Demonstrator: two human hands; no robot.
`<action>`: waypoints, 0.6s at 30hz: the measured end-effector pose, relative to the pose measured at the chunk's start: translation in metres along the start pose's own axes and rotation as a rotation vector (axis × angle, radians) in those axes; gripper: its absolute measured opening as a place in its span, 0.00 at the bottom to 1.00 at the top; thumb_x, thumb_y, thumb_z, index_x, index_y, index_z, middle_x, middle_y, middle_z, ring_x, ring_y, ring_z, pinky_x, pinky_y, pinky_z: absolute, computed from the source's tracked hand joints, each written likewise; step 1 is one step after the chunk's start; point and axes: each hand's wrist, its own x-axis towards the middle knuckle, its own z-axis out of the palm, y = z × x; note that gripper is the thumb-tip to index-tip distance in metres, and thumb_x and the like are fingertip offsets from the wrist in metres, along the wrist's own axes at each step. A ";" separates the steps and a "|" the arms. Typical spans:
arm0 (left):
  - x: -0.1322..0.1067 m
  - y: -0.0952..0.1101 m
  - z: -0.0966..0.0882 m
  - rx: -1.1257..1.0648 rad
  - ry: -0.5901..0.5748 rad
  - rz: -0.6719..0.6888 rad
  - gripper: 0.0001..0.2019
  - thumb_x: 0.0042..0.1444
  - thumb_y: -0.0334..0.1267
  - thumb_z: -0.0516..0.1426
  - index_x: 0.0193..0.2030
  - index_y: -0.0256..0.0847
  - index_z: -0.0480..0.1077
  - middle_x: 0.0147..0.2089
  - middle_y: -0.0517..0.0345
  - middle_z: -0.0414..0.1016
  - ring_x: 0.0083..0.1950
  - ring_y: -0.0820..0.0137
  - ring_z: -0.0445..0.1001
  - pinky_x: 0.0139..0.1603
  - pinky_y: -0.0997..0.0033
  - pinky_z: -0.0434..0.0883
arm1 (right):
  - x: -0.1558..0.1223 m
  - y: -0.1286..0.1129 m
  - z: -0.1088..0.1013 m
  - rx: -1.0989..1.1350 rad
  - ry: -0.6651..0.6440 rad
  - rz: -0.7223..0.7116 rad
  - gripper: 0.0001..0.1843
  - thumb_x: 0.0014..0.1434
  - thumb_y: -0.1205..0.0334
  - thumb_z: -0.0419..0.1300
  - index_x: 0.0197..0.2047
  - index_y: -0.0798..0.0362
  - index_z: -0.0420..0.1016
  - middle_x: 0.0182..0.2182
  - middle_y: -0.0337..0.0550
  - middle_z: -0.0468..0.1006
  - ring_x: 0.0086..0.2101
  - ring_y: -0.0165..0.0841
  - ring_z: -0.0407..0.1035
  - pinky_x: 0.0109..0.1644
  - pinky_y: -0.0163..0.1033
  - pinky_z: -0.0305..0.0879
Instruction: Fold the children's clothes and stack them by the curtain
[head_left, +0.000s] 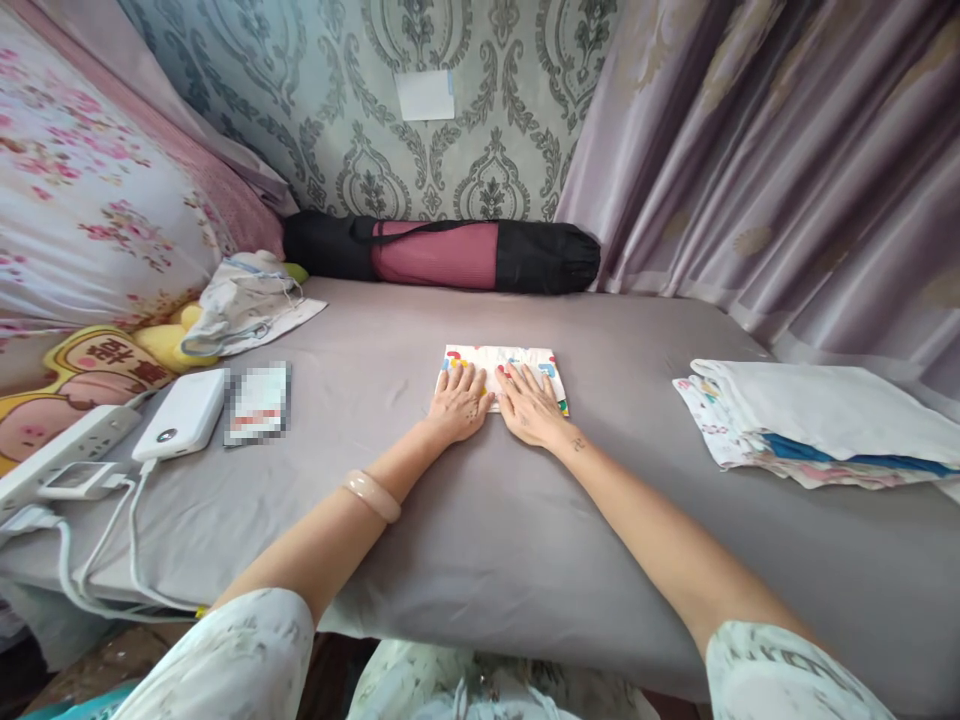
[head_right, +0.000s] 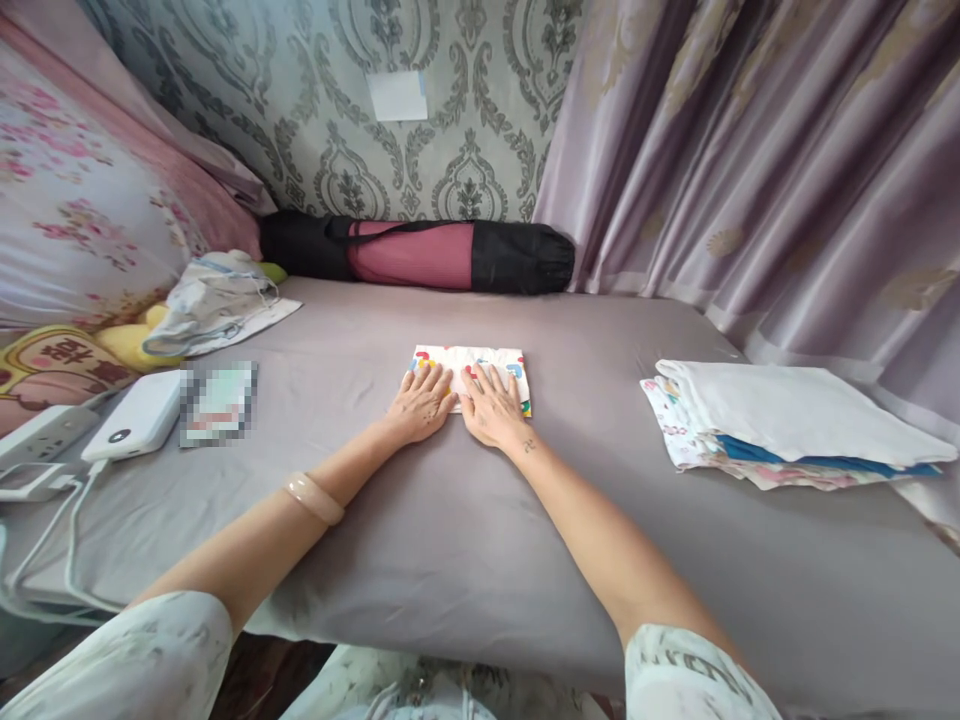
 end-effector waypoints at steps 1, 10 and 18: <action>0.000 0.000 0.000 -0.001 -0.013 -0.007 0.29 0.67 0.48 0.39 0.70 0.36 0.51 0.73 0.44 0.48 0.74 0.52 0.42 0.71 0.48 0.43 | 0.000 0.001 0.001 -0.001 -0.005 0.005 0.31 0.68 0.53 0.37 0.72 0.50 0.47 0.70 0.44 0.46 0.68 0.44 0.40 0.69 0.55 0.34; 0.001 -0.001 -0.003 -0.018 -0.038 -0.025 0.28 0.66 0.49 0.40 0.69 0.39 0.52 0.73 0.46 0.49 0.73 0.53 0.44 0.70 0.47 0.44 | 0.003 0.003 -0.001 0.045 -0.064 0.018 0.32 0.68 0.51 0.37 0.72 0.51 0.46 0.70 0.44 0.46 0.68 0.45 0.40 0.68 0.57 0.36; 0.024 0.003 -0.018 0.039 0.062 -0.034 0.18 0.65 0.40 0.43 0.51 0.37 0.70 0.55 0.42 0.71 0.59 0.55 0.66 0.62 0.52 0.58 | 0.027 0.003 -0.019 0.053 0.056 0.041 0.25 0.68 0.60 0.38 0.58 0.52 0.68 0.59 0.52 0.68 0.59 0.42 0.60 0.65 0.55 0.43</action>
